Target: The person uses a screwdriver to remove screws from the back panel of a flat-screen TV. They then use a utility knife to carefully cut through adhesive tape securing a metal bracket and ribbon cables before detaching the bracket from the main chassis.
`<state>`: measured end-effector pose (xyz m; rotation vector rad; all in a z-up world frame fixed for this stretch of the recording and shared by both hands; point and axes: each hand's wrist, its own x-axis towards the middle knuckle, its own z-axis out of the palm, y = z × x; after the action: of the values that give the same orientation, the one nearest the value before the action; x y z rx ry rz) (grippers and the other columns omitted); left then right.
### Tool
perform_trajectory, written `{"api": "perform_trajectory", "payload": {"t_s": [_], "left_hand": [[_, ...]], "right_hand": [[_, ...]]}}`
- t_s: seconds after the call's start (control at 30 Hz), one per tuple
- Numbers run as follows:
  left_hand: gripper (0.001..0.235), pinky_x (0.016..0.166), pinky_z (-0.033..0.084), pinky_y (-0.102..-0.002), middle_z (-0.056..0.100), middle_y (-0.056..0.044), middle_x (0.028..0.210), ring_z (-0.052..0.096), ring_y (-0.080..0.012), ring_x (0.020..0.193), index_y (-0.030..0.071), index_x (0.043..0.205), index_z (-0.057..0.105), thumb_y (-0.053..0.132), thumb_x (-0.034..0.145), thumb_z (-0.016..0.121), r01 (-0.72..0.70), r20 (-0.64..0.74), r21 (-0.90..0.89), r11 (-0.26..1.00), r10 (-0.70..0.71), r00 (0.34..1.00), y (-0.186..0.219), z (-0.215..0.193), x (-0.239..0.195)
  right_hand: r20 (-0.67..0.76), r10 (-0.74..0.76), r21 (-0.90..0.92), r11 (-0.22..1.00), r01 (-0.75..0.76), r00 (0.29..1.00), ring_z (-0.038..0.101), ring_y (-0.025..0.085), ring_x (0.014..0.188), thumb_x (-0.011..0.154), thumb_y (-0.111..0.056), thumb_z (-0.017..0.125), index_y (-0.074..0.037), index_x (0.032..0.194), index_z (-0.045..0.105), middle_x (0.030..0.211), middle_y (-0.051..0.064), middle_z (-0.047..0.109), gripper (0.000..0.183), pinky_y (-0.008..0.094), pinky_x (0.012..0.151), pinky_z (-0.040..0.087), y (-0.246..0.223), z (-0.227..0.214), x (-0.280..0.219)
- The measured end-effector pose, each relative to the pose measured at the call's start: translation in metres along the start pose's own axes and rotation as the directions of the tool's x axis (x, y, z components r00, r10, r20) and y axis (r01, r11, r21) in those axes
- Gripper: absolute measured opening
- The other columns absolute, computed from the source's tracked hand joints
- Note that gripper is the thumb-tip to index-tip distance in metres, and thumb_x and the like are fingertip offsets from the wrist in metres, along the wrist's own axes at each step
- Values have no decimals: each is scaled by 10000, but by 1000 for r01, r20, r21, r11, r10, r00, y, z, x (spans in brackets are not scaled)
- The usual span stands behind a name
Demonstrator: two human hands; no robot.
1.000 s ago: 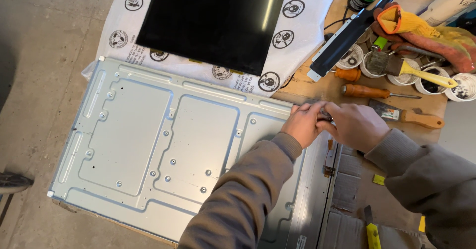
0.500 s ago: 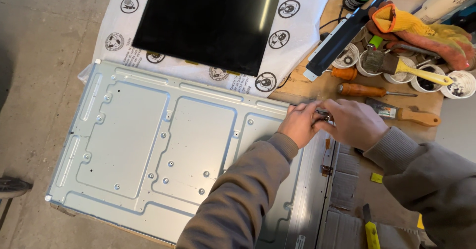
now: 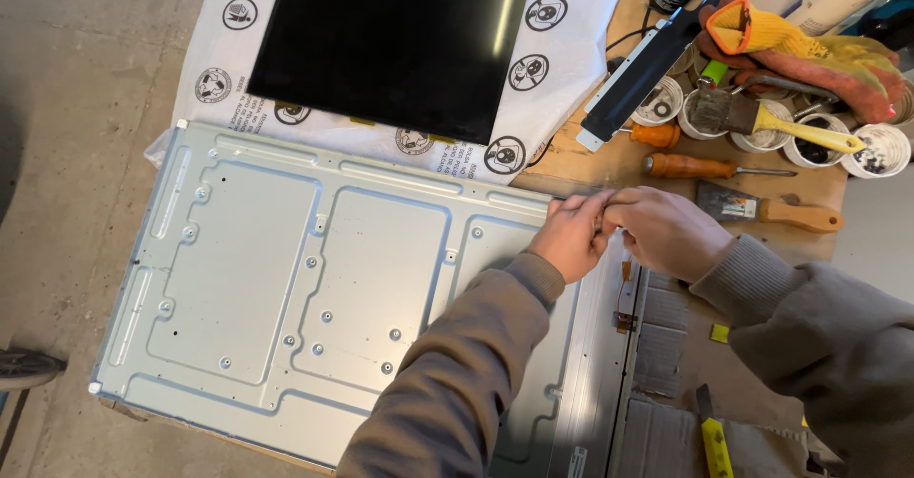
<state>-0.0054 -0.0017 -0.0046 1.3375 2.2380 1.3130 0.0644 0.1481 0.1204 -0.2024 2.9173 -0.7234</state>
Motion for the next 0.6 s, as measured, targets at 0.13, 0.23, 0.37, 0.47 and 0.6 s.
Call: {"api": "perform_trajectory", "payload": {"t_s": [0.13, 0.23, 0.37, 0.47, 0.6], "left_hand": [[587, 1034, 403, -459, 746, -66, 1081, 602, -288, 1163, 51, 1418, 489, 131, 873, 691, -35, -44, 7, 999, 35, 998, -10, 12, -3], [577, 1043, 431, -433, 750, -56, 1005, 623, -274, 1142, 99, 1446, 535, 114, 886, 674, 27, -19, 24, 999, -27, 999, -4, 8, -2], [623, 1024, 406, -446, 740, -92, 1055, 609, -301, 1128, 67, 1418, 521, 126, 828, 712, -26, -55, 6, 1000, 27, 998, 0, 3, -1], [622, 1025, 417, -429, 734, -97, 1052, 617, -296, 1130, 64, 1430, 519, 126, 841, 711, 4, -22, 18, 1000, -4, 1000, -1, 3, 0], [634, 1027, 409, -441, 723, -106, 1081, 615, -294, 1110, 41, 1436, 498, 157, 860, 737, 49, 7, 37, 998, -50, 999, -1, 3, 2]], "right_hand": [[16, 180, -91, 980, -178, 984, 671, 357, 870, 798, -194, 698, -94, 972, 664, 892, 125, 668, 204, 472, 768, 540, -15, -7, 2], [92, 402, -249, 895, -370, 911, 695, 356, 844, 943, -388, 660, -127, 1027, 652, 869, 121, 697, 274, 480, 757, 547, -15, -5, 4], [130, 308, -240, 932, -272, 942, 696, 332, 853, 913, -284, 645, -149, 1011, 675, 912, 93, 692, 169, 467, 751, 551, -7, 2, 3], [106, 179, -187, 970, -157, 978, 691, 304, 888, 834, -149, 663, -132, 932, 686, 955, 73, 678, 102, 443, 778, 556, 2, 10, 1], [15, 79, -127, 989, -77, 997, 678, 312, 904, 753, -96, 691, -116, 914, 699, 965, 83, 666, 162, 445, 789, 551, -6, 2, 2]]}}
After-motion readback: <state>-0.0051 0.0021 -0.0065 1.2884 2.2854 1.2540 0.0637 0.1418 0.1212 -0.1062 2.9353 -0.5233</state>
